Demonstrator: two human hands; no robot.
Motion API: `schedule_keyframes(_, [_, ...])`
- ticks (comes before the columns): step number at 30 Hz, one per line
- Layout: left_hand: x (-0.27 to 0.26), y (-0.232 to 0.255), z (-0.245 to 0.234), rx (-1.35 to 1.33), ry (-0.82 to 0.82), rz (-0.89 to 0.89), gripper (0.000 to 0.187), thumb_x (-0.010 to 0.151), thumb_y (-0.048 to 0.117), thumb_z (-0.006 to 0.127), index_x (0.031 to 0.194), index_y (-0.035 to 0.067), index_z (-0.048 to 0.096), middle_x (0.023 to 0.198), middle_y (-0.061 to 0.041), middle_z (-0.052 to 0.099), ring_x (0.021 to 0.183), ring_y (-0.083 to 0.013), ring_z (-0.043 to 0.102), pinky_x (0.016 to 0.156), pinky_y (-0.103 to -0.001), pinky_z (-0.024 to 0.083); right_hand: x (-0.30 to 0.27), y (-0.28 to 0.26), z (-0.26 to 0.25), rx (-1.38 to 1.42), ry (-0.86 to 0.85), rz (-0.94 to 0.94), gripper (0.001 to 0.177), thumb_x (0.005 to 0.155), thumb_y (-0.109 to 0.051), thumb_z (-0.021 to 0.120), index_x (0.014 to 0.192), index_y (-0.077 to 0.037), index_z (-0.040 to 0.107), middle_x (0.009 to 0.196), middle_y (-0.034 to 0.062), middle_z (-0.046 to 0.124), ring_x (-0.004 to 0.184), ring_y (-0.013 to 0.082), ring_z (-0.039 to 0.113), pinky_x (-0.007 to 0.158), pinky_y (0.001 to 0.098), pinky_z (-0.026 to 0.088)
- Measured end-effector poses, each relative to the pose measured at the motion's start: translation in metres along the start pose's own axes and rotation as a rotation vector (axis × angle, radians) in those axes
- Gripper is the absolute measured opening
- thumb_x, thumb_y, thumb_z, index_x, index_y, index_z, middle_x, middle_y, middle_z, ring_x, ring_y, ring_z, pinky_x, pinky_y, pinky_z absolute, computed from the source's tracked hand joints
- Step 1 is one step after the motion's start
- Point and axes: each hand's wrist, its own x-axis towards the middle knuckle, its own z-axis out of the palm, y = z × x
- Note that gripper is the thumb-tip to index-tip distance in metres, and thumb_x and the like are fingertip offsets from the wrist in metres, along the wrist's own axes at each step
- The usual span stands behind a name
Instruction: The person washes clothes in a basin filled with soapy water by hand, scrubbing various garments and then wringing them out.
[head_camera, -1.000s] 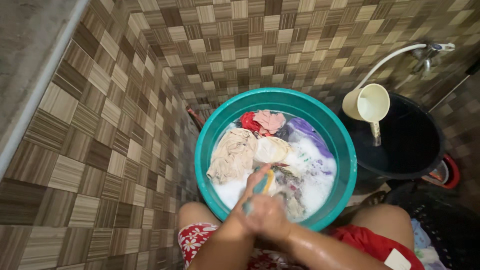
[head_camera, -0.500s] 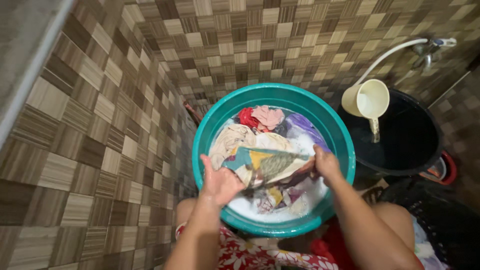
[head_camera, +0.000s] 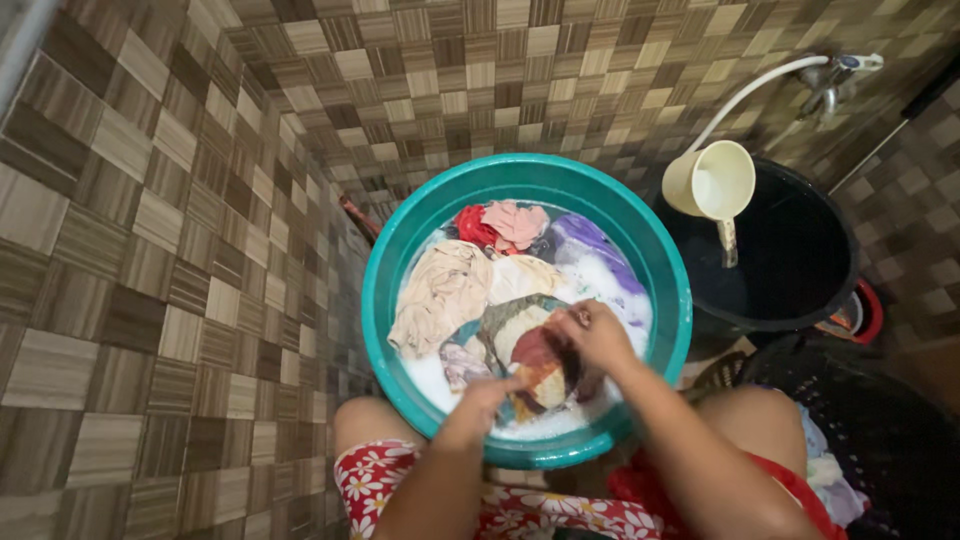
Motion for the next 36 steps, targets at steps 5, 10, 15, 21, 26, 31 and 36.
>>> schedule_keyframes(5, [-0.038,0.074,0.035,0.213,0.002,0.159,0.037,0.089,0.028,0.073,0.106,-0.004,0.072,0.096,-0.012,0.075,0.084,-0.0211,0.068,0.068,-0.035,0.054,-0.056,-0.06,0.029,0.237,0.027,0.082,0.067,0.09,-0.026,0.074,0.152,-0.011,0.055,0.102,0.0241,0.073,0.089,0.0424,0.068,0.082,0.0467,0.056])
schedule_keyframes(10, [-0.104,0.176,0.008,-0.353,-0.146,0.384,0.022,0.087,0.021,0.069,0.091,0.0,0.075,0.086,-0.014,0.076,0.077,-0.0279,0.072,0.069,-0.041,0.056,-0.043,-0.012,0.049,0.191,0.177,-0.491,0.035,0.08,-0.009,0.062,0.112,-0.007,0.075,0.114,0.0148,0.074,0.111,0.0328,0.068,0.099,0.0399,0.053])
schedule_keyframes(15, [-0.088,0.151,0.004,-0.836,0.038,0.082,0.024,0.096,0.023,0.062,0.097,0.002,0.072,0.089,-0.014,0.073,0.08,-0.0291,0.07,0.069,-0.043,0.055,-0.042,-0.029,0.048,0.153,0.12,-0.369,0.018,0.09,-0.015,0.065,0.102,-0.012,0.079,0.117,0.0098,0.075,0.113,0.0307,0.066,0.097,0.0385,0.051])
schedule_keyframes(21, [-0.039,0.09,0.058,-0.809,-0.32,0.062,0.026,0.106,0.026,0.053,0.104,0.004,0.068,0.094,-0.013,0.07,0.083,-0.0305,0.068,0.069,-0.044,0.055,-0.086,-0.074,0.076,0.283,0.191,-1.292,0.012,0.081,-0.023,0.077,0.088,-0.014,0.074,0.103,0.0104,0.072,0.102,0.0273,0.068,0.101,0.0435,0.052])
schedule_keyframes(26, [-0.018,0.074,0.068,-0.844,-0.49,0.082,0.03,0.115,0.028,0.046,0.11,0.006,0.065,0.098,-0.013,0.067,0.085,-0.0317,0.066,0.069,-0.046,0.054,-0.014,-0.044,0.035,0.288,0.205,-0.419,0.01,0.076,-0.009,0.069,0.083,-0.008,0.076,0.08,0.0104,0.073,0.075,0.0314,0.069,0.071,0.0427,0.056])
schedule_keyframes(31, [-0.002,0.071,0.073,-0.912,-0.965,0.228,0.04,0.117,0.037,0.044,0.111,0.002,0.064,0.094,-0.016,0.065,0.08,-0.0339,0.065,0.064,-0.048,0.054,-0.037,-0.057,0.035,0.335,0.283,-0.483,0.01,0.083,-0.007,0.063,0.08,-0.007,0.073,0.076,0.0101,0.071,0.071,0.0294,0.067,0.067,0.0399,0.056])
schedule_keyframes(36, [-0.02,0.096,0.059,-0.637,-0.191,0.084,0.058,0.102,0.058,0.056,0.111,0.002,0.069,0.087,-0.016,0.069,0.073,-0.0299,0.065,0.064,-0.045,0.053,-0.096,-0.075,0.04,0.317,0.035,-1.023,0.002,0.081,-0.01,0.071,0.08,-0.011,0.069,0.082,0.0079,0.07,0.073,0.0259,0.07,0.067,0.0396,0.056])
